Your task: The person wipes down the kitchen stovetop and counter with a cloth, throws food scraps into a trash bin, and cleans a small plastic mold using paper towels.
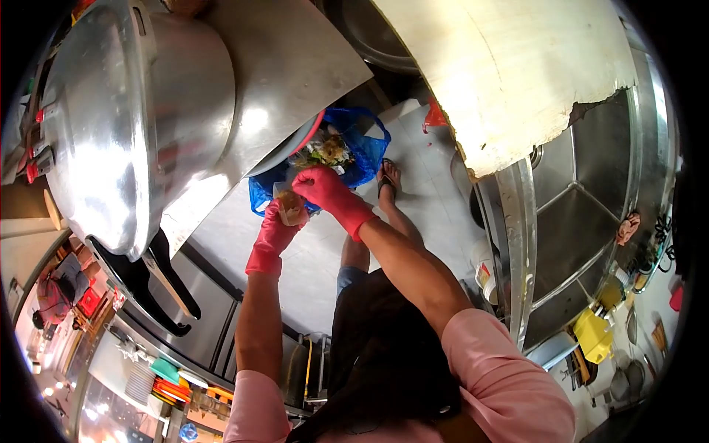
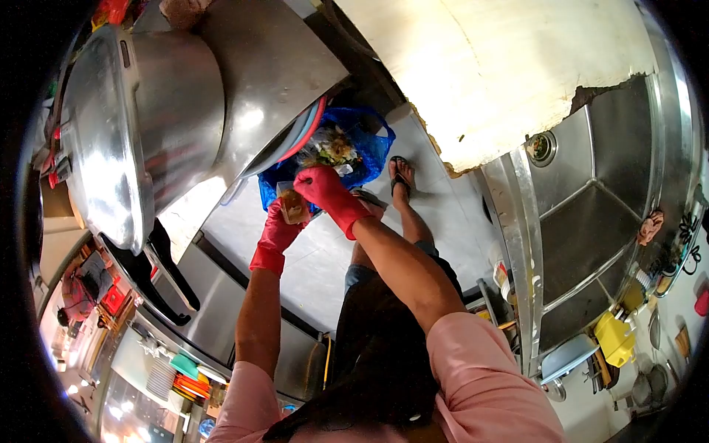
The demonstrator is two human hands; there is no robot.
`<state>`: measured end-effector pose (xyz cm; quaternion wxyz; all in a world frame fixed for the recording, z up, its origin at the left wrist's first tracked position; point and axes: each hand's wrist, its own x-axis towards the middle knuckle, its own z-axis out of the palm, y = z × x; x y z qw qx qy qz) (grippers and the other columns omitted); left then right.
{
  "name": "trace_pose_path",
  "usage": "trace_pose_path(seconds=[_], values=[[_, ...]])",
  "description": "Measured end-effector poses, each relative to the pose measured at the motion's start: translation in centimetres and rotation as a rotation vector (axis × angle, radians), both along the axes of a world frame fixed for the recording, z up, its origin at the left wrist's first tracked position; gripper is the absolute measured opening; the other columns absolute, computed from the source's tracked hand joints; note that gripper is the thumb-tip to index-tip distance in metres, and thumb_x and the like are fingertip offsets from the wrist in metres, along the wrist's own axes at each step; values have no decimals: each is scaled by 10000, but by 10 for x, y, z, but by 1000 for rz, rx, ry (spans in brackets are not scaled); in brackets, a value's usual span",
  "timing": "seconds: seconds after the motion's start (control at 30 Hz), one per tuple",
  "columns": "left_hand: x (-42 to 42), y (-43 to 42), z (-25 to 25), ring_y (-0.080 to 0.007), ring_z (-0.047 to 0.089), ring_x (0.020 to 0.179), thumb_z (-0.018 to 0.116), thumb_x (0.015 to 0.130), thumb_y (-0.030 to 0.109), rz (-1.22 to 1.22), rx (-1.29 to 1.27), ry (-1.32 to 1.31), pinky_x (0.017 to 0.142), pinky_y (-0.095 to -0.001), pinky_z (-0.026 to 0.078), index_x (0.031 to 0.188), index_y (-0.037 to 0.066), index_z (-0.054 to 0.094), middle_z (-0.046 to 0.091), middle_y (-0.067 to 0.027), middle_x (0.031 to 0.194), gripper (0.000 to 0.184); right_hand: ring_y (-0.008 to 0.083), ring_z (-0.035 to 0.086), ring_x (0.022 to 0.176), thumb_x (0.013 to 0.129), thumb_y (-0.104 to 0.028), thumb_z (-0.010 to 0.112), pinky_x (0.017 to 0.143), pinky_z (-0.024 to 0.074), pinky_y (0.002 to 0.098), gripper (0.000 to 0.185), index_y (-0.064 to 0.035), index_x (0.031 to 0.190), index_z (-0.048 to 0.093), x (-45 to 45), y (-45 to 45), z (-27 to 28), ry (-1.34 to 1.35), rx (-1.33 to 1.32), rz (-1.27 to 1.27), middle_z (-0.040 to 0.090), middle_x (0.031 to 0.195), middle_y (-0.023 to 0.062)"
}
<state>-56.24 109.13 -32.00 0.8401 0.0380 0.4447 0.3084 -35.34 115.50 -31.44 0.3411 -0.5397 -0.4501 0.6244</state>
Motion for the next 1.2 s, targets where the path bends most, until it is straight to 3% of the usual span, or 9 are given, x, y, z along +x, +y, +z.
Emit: trace_pose_path(seconds=[0.13,0.2,0.27,0.33,0.63,0.73,0.83,1.07,1.2], values=[[1,-3,0,-189,608,1111,594,995,406,-93,-21,67,925,-364,520,1345,127,528,627,-34,1221,453,332,686,833,737,-179,763,751,543,392,145,-61,818,742,-14,4,-7,-200,118,72,710,857,156],[25,12,30,-122,586,947,590,1008,250,-216,45,236,809,-274,490,1201,114,610,622,20,1063,238,344,682,854,722,-204,766,769,545,405,149,-84,809,750,-18,4,-6,-307,92,128,711,876,153],[31,18,37,-89,583,872,587,1015,197,-245,15,298,754,-226,474,1128,109,659,629,42,989,161,348,679,873,710,-221,766,786,546,413,144,-110,801,757,-21,4,-5,-410,50,186,711,894,145],[29,18,35,-91,597,888,584,1018,249,-181,-111,252,761,-221,472,1125,111,676,648,34,1000,197,342,680,884,711,-217,760,791,546,412,134,-120,803,761,-23,3,-8,-441,43,193,710,907,137],[15,6,26,-134,632,931,585,975,496,-334,-102,438,823,-278,478,1114,131,715,703,-6,1031,411,345,680,869,715,-206,730,762,546,420,126,-86,751,742,-25,10,-18,-458,19,317,708,870,135],[11,6,22,-161,640,1023,568,999,390,-283,-172,381,889,-293,507,1162,99,677,685,-9,1110,351,345,679,860,711,-189,721,748,543,420,119,-76,745,736,-25,6,-23,-406,116,278,705,858,138],[8,4,25,-146,634,960,578,981,488,-317,-80,445,845,-289,483,1142,132,699,698,-8,1051,409,346,675,849,704,-176,715,738,539,424,113,-74,749,733,-19,6,-25,-409,194,246,705,860,138],[3,6,20,-166,641,1005,592,990,431,-215,-18,309,895,-314,499,1203,105,667,687,-14,1085,396,349,675,822,733,-183,710,724,530,414,121,-66,754,733,-9,12,-23,-241,267,172,710,836,136],[7,14,33,-156,634,1008,634,962,437,-291,45,405,896,-305,489,1237,78,650,684,-18,1096,453,304,690,751,770,-201,708,711,523,381,187,-15,769,730,2,21,6,-142,-46,323,715,787,156]])
